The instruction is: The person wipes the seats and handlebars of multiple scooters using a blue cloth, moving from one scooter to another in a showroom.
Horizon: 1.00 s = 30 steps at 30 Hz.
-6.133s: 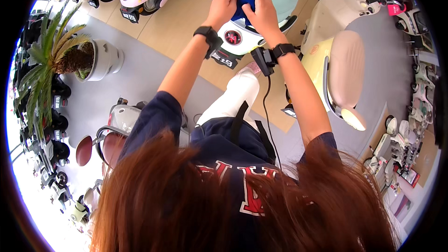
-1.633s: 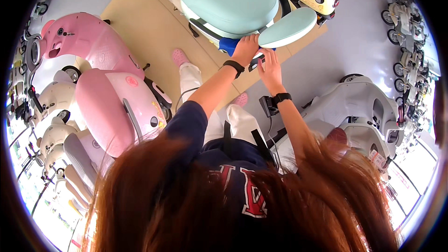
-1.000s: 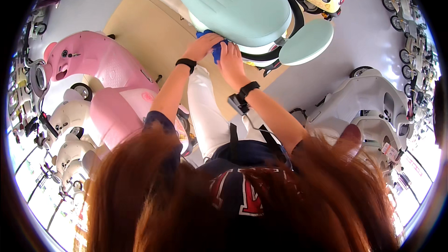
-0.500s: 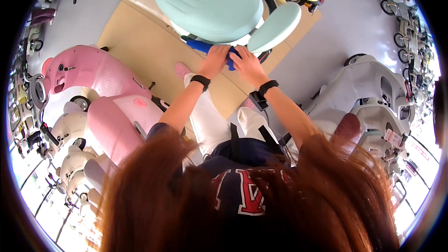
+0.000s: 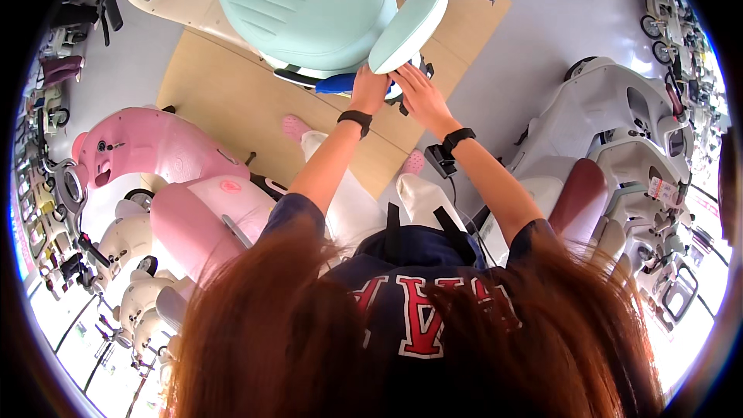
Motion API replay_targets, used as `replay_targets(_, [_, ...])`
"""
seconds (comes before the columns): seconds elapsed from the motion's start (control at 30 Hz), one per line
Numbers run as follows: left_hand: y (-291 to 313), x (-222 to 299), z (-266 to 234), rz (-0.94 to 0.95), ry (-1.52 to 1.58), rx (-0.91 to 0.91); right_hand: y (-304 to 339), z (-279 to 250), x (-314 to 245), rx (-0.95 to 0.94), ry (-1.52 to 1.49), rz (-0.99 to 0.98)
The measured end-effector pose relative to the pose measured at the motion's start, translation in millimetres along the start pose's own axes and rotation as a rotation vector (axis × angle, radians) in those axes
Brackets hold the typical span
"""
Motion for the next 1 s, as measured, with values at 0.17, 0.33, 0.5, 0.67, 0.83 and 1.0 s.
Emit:
replay_targets(0.17, [26.5, -25.6, -40.3, 0.126, -0.023, -0.107, -11.9, 42.6, -6.7, -0.026, 0.014, 0.064])
replay_targets(0.33, [39.4, -82.0, -91.7, 0.193, -0.1, -0.209, -44.5, 84.5, -57.6, -0.016, 0.396, -0.06])
replay_targets(0.5, [48.0, -107.5, -106.6, 0.193, -0.03, -0.181, -70.3, 98.9, -96.1, -0.153, 0.339, 0.155])
replay_targets(0.67, [50.7, -60.0, -94.4, 0.014, 0.137, -0.158, -38.0, 83.3, -54.6, -0.003, 0.069, 0.097])
replay_targets(0.83, [43.2, 22.4, -54.5, -0.035, 0.223, -0.062, 17.5, 40.7, -19.2, 0.273, -0.276, 0.171])
replay_targets(1.0, [47.0, 81.5, 18.0, 0.013, 0.32, -0.099, 73.4, 27.5, 14.3, 0.409, -0.368, 0.403])
Point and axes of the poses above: each hand's wrist, its own y-axis away from the middle knuckle, its own z-axis out of the palm, x = y × z, the point moved 1 cm from there along -y, towards the middle knuckle, and after that the axes turned 1 degree about -x, right-handed, at the moved point
